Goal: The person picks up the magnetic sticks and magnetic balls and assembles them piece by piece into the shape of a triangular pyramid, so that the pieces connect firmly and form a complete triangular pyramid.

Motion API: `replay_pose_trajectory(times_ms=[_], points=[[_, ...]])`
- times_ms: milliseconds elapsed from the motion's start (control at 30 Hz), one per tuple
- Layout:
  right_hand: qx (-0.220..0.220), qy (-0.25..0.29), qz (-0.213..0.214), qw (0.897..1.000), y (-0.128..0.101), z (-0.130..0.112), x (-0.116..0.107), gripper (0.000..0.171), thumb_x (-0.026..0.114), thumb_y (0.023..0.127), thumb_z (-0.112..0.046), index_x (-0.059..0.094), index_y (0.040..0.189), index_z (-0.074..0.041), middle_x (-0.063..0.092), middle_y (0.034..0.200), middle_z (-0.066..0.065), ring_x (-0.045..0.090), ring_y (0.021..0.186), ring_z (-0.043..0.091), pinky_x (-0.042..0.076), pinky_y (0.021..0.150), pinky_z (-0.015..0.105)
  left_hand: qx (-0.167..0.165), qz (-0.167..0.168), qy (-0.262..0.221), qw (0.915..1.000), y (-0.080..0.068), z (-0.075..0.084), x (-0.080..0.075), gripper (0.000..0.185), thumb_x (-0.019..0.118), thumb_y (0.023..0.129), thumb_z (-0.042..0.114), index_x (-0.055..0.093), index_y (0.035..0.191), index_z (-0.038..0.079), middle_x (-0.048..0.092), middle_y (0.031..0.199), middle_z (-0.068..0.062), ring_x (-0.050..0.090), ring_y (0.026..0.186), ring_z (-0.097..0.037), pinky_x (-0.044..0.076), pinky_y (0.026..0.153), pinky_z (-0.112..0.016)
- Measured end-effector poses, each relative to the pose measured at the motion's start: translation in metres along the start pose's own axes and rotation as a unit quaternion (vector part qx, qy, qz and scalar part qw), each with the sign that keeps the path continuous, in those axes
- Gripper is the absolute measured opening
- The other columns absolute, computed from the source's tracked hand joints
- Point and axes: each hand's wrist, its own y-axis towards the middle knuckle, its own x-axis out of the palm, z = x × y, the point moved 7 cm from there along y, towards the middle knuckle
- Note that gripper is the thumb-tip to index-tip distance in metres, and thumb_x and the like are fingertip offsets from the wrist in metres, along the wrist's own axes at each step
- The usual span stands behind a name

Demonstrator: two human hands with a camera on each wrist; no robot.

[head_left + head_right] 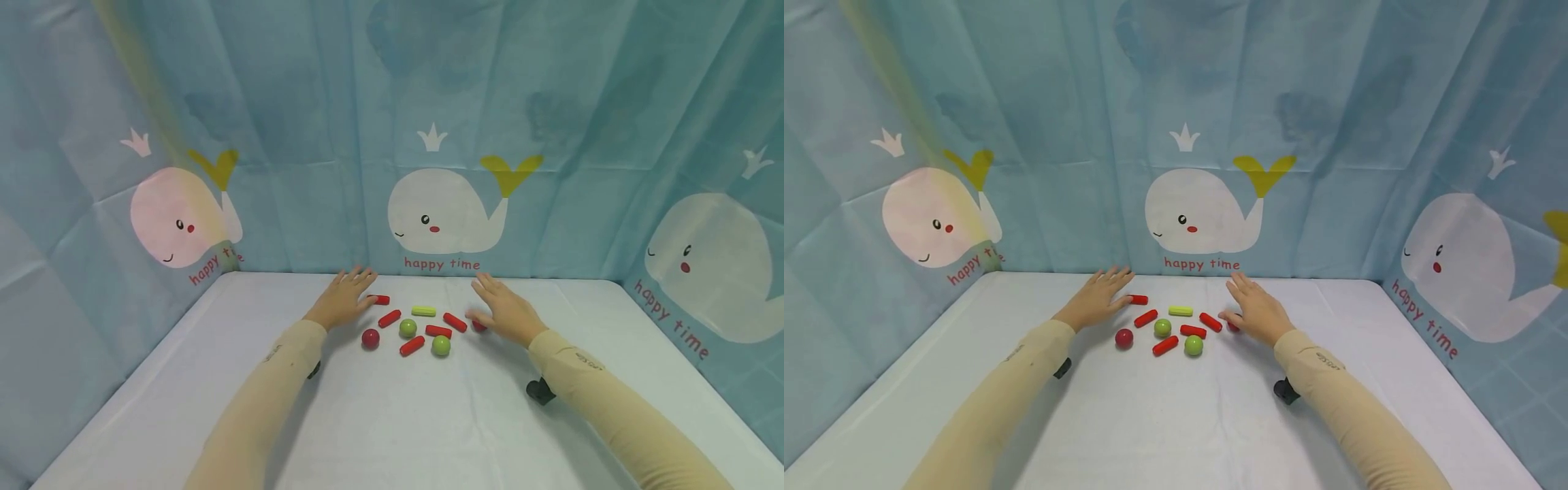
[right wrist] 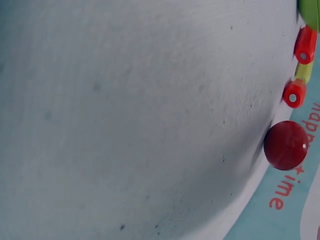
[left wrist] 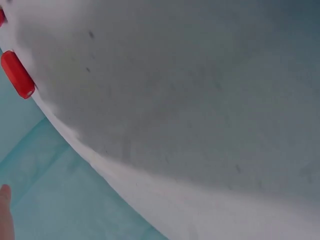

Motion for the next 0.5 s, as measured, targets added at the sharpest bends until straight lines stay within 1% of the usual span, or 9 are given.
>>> replay_pose_trajectory(times_ms=[67, 167, 267, 333, 400, 500], points=[[-0.003, 0.005, -0.002, 1.0, 0.0, -0.001, 0.001, 0.077, 0.063, 0.094, -0.046, 0.038, 0.151, -0.003, 0.028, 0.162, 0.019, 0.03, 0.148, 0.039, 0.034, 0.115, 0.056, -0.003, -0.007, -0.005, 1.0, 0.001, 0.001, 0.001, 0.067, 0.048, 0.101, 0.046, 0.028, 0.157, 0.016, 0.028, 0.164, -0.01, 0.019, 0.154, -0.033, 0.013, 0.124, -0.054], [-0.001, 0.016, -0.009, 1.0, -0.001, -0.002, 0.001, 0.077, 0.065, 0.092, -0.046, 0.039, 0.151, -0.005, 0.027, 0.163, 0.018, 0.03, 0.149, 0.037, 0.037, 0.113, 0.056, -0.015, -0.019, -0.025, 0.9994, 0.004, 0.0, 0.004, 0.07, 0.053, 0.099, 0.047, 0.03, 0.157, 0.017, 0.029, 0.164, -0.01, 0.021, 0.154, -0.032, 0.016, 0.124, -0.053], [0.015, 0.05, -0.019, 0.998, -0.001, -0.002, 0.0, 0.077, 0.067, 0.091, -0.044, 0.039, 0.151, -0.006, 0.024, 0.164, 0.017, 0.029, 0.149, 0.037, 0.037, 0.112, 0.057, -0.047, -0.032, -0.075, 0.9956, 0.005, -0.003, 0.008, 0.071, 0.058, 0.097, 0.047, 0.033, 0.156, 0.017, 0.029, 0.164, -0.01, 0.021, 0.154, -0.032, 0.02, 0.123, -0.054], [0.033, 0.083, -0.025, 0.996, -0.001, 0.0, 0.0, 0.076, 0.068, 0.091, -0.042, 0.039, 0.152, -0.007, 0.022, 0.165, 0.015, 0.029, 0.149, 0.039, 0.036, 0.112, 0.06, -0.07, -0.041, -0.119, 0.9896, 0.005, -0.006, 0.01, 0.071, 0.06, 0.096, 0.046, 0.035, 0.155, 0.017, 0.029, 0.163, -0.011, 0.022, 0.153, -0.032, 0.023, 0.121, -0.054], [0.052, 0.121, -0.028, 0.991, 0.0, 0.002, 0.001, 0.075, 0.07, 0.091, -0.04, 0.04, 0.151, -0.008, 0.021, 0.165, 0.015, 0.028, 0.149, 0.041, 0.033, 0.113, 0.062, -0.094, -0.051, -0.164, 0.9806, 0.005, -0.008, 0.013, 0.071, 0.062, 0.095, 0.044, 0.035, 0.155, 0.017, 0.031, 0.163, -0.012, 0.025, 0.152, -0.033, 0.026, 0.12, -0.056], [0.074, 0.171, -0.022, 0.982, 0.001, 0.007, 0.004, 0.075, 0.071, 0.089, -0.041, 0.042, 0.15, -0.008, 0.023, 0.165, 0.016, 0.027, 0.148, 0.044, 0.029, 0.113, 0.065, -0.118, -0.062, -0.211, 0.9683, 0.005, -0.011, 0.017, 0.072, 0.065, 0.094, 0.042, 0.034, 0.155, 0.02, 0.034, 0.16, -0.013, 0.032, 0.148, -0.035, 0.031, 0.116, -0.058]])
